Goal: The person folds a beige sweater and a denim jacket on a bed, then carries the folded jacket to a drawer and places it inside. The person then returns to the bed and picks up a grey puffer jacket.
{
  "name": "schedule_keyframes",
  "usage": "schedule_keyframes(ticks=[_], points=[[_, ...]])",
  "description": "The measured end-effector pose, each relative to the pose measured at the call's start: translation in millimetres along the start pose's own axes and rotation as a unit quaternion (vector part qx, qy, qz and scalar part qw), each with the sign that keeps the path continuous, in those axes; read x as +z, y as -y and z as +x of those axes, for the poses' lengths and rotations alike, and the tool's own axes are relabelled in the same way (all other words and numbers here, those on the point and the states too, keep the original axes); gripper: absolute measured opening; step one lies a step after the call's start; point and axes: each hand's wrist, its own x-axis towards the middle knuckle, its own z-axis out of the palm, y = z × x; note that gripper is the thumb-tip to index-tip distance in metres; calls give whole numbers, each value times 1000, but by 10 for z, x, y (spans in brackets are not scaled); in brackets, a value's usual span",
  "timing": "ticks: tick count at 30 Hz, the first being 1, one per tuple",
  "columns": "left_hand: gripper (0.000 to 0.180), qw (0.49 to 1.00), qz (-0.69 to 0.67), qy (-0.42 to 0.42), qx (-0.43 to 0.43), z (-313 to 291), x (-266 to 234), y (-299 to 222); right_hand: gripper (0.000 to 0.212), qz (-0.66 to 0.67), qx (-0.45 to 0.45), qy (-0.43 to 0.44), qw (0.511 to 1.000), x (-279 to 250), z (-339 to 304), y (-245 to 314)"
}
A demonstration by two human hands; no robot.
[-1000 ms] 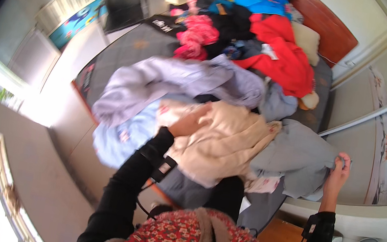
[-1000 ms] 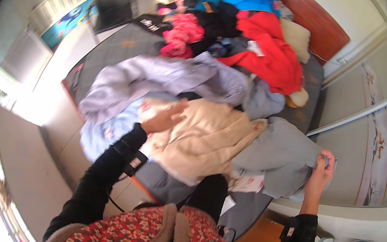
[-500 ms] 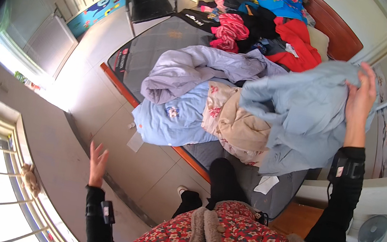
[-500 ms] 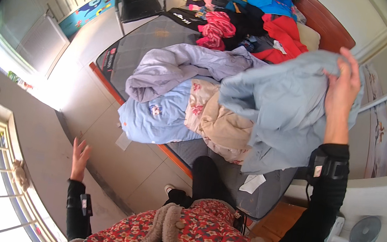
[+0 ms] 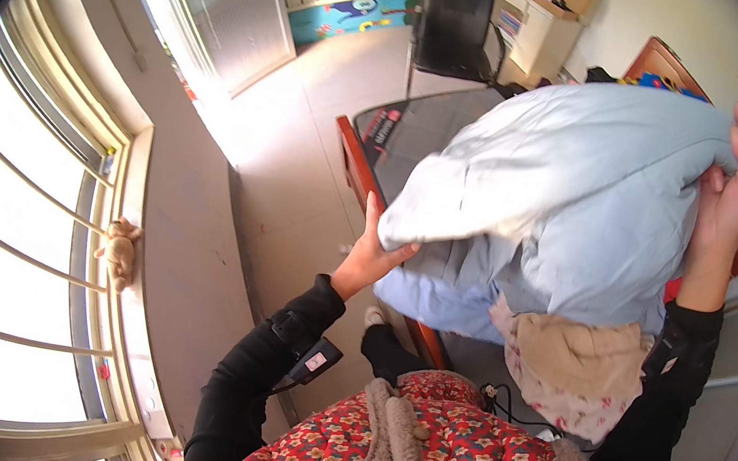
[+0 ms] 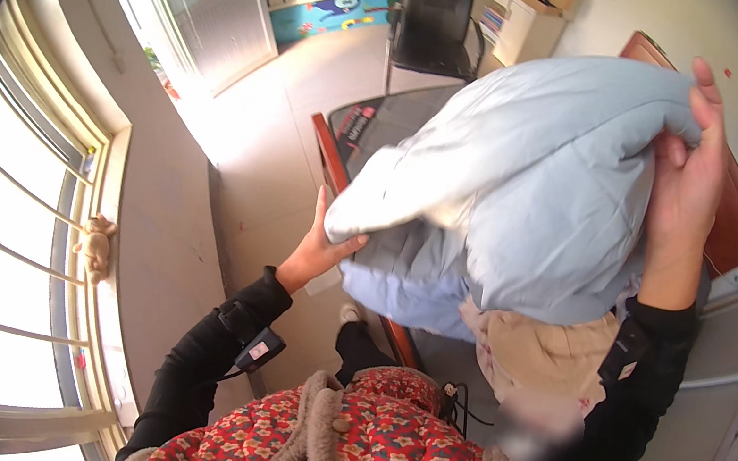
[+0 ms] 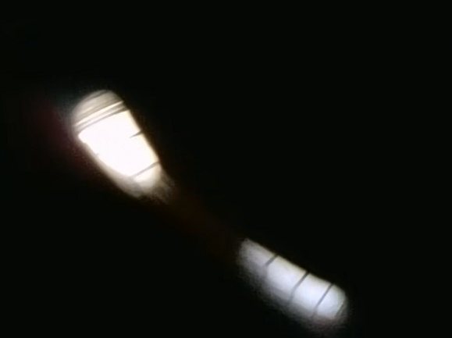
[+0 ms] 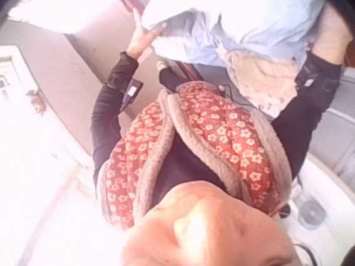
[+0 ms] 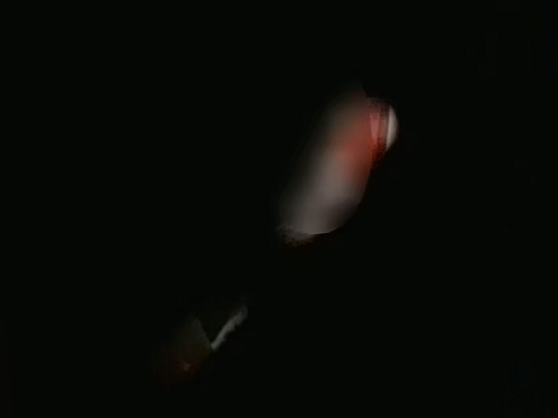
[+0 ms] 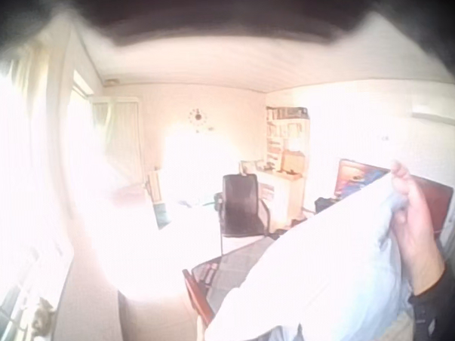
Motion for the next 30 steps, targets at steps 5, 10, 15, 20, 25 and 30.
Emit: schedule_keyframes(ticks=[5,10,15,20,25,30], points=[[40,984,66,-166,-7,873,-1010,277,32,46,50,-35,997,456,563,-936],[40,921,250,-281,102,1748,-2524,-176,26,68,126,-60,988,733,1316,-1962],[38,867,308,-332,207,2543,-3290,-707,23,45,106,-55,992,1042,1812,-2430],[27,872,236,-331,273,3239,-3761,-705,22,-8,40,-87,995,1243,1888,-2432],[32,879,245,-240,332,3880,-4228,-185,24,-80,54,-151,984,1640,1515,-2446],[34,916,220,-120,315,4341,-4650,506,16,-238,66,-230,941,2319,742,-2676]])
